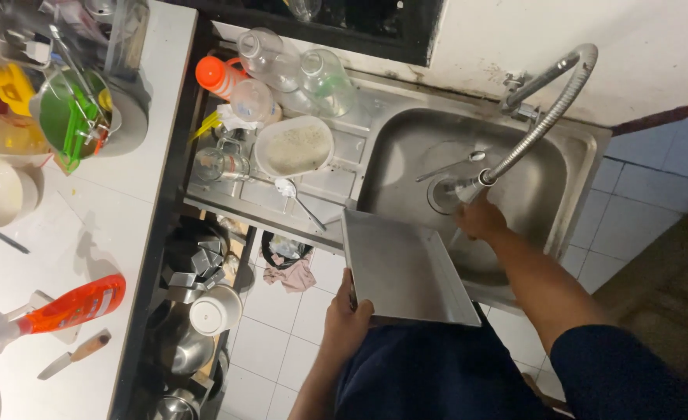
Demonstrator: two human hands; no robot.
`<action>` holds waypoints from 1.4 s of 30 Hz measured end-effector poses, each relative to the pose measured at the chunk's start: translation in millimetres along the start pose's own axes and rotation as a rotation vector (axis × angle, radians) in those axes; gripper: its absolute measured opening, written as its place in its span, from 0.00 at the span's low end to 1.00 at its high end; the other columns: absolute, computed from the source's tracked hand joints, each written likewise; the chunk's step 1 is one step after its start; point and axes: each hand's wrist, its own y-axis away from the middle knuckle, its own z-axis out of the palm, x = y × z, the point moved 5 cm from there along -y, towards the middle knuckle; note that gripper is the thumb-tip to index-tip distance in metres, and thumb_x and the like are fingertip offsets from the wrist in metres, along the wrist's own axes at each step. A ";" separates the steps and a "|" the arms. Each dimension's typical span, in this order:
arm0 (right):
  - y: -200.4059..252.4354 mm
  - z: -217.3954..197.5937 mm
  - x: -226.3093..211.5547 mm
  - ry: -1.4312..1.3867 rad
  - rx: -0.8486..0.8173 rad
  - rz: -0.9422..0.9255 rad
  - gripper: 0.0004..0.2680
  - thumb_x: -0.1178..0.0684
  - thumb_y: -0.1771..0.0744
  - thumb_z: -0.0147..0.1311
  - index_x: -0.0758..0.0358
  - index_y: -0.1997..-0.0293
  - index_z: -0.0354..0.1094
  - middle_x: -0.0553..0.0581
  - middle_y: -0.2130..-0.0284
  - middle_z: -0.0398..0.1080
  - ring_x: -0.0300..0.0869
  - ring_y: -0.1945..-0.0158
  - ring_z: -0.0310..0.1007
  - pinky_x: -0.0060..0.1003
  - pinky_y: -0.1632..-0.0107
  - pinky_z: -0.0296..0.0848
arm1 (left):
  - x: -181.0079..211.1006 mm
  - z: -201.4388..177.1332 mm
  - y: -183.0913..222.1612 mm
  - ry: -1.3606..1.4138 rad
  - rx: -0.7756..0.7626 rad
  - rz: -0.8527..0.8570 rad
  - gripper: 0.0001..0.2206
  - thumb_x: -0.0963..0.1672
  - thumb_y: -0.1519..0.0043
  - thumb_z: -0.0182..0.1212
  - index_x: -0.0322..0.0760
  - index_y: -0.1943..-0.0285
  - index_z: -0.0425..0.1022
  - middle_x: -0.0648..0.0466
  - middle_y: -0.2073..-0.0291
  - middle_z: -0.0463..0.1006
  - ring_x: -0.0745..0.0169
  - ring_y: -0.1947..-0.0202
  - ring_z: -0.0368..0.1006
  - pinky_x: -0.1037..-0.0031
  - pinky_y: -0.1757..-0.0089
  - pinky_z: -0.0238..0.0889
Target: Picking up small red pastries and placing them on a baking sheet, followed by washing a metal tray in a sink.
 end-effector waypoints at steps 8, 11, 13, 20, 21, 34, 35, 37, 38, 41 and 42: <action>-45.7 39.7 52.8 0.112 0.042 -0.233 0.18 0.49 0.33 0.37 0.54 0.41 0.71 0.63 0.46 0.75 0.60 0.44 0.73 0.50 0.44 0.68 | 1.5 0.0 -3.4 -0.032 -0.009 -0.004 0.38 0.47 0.43 0.48 0.49 0.18 0.45 0.46 0.40 0.77 0.50 0.50 0.78 0.63 0.50 0.68; -41.6 32.2 56.0 0.012 0.081 -0.195 0.13 0.48 0.32 0.44 0.67 0.66 0.71 0.67 0.66 0.77 0.56 0.61 0.77 0.49 0.59 0.69 | 3.3 -0.9 -2.7 -0.022 -0.024 0.025 0.38 0.47 0.44 0.46 0.49 0.19 0.46 0.47 0.45 0.79 0.49 0.56 0.79 0.61 0.54 0.70; -15.7 18.6 32.6 0.042 0.056 -0.155 0.16 0.44 0.31 0.47 0.70 0.65 0.72 0.67 0.68 0.77 0.55 0.68 0.78 0.48 0.65 0.72 | 8.8 -1.5 3.3 0.019 -0.034 0.065 0.36 0.46 0.43 0.45 0.50 0.20 0.47 0.46 0.41 0.77 0.47 0.56 0.79 0.60 0.55 0.73; 5.4 13.0 9.8 0.109 0.000 -0.064 0.15 0.48 0.30 0.42 0.71 0.69 0.70 0.67 0.72 0.75 0.57 0.72 0.80 0.47 0.67 0.70 | -10.0 3.0 -13.5 -0.020 -0.004 0.131 0.38 0.49 0.44 0.47 0.46 0.20 0.46 0.42 0.32 0.67 0.40 0.43 0.73 0.55 0.48 0.67; 3.7 15.7 8.0 0.116 0.002 -0.076 0.15 0.48 0.30 0.42 0.71 0.69 0.70 0.67 0.72 0.75 0.57 0.72 0.80 0.47 0.67 0.70 | -9.7 3.1 -14.2 -0.010 0.005 0.135 0.38 0.49 0.44 0.47 0.46 0.20 0.46 0.42 0.32 0.67 0.40 0.43 0.73 0.55 0.48 0.67; 91.2 19.6 -150.3 0.212 -0.146 -0.312 0.28 0.32 0.38 0.57 0.51 0.33 0.64 0.55 0.39 0.69 0.48 0.38 0.69 0.45 0.43 0.70 | -22.2 7.5 -31.7 0.073 -0.125 0.229 0.36 0.47 0.38 0.48 0.34 0.21 0.37 0.40 0.40 0.73 0.44 0.48 0.76 0.61 0.51 0.73; 84.8 23.3 -163.1 0.261 -0.108 -0.449 0.28 0.30 0.38 0.56 0.48 0.33 0.63 0.53 0.37 0.66 0.47 0.34 0.64 0.48 0.40 0.68 | -27.6 9.3 -40.1 0.077 -0.107 0.284 0.34 0.47 0.41 0.49 0.33 0.24 0.45 0.38 0.47 0.77 0.42 0.52 0.77 0.61 0.53 0.70; 92.2 19.0 -215.2 0.307 -0.090 -0.519 0.30 0.30 0.38 0.55 0.45 0.29 0.56 0.57 0.34 0.58 0.51 0.35 0.64 0.51 0.43 0.71 | -13.9 -3.6 -39.9 0.050 -0.135 0.259 0.37 0.46 0.40 0.50 0.31 0.22 0.42 0.40 0.56 0.77 0.46 0.60 0.76 0.62 0.61 0.68; 99.8 21.4 -234.3 0.350 -0.087 -0.574 0.32 0.29 0.38 0.53 0.41 0.26 0.50 0.60 0.31 0.51 0.56 0.35 0.64 0.55 0.47 0.75 | -13.7 -3.9 -35.9 0.021 -0.176 0.217 0.39 0.45 0.40 0.51 0.28 0.20 0.39 0.42 0.65 0.77 0.50 0.68 0.75 0.64 0.68 0.66; 81.7 37.8 -305.9 0.431 0.094 -0.940 0.28 0.39 0.36 0.57 0.45 0.26 0.52 0.63 0.39 0.60 0.59 0.50 0.73 0.56 0.62 0.76 | -17.5 1.1 -54.3 -0.033 -0.162 0.271 0.42 0.48 0.41 0.52 0.28 0.20 0.37 0.36 0.53 0.73 0.37 0.56 0.72 0.54 0.59 0.64; 65.8 47.0 -323.5 0.437 0.088 -0.944 0.28 0.39 0.36 0.57 0.45 0.26 0.52 0.63 0.39 0.60 0.59 0.50 0.73 0.56 0.62 0.76 | -15.0 -0.4 -55.0 -0.025 -0.159 0.268 0.42 0.48 0.41 0.52 0.28 0.20 0.37 0.36 0.53 0.73 0.37 0.56 0.72 0.54 0.59 0.64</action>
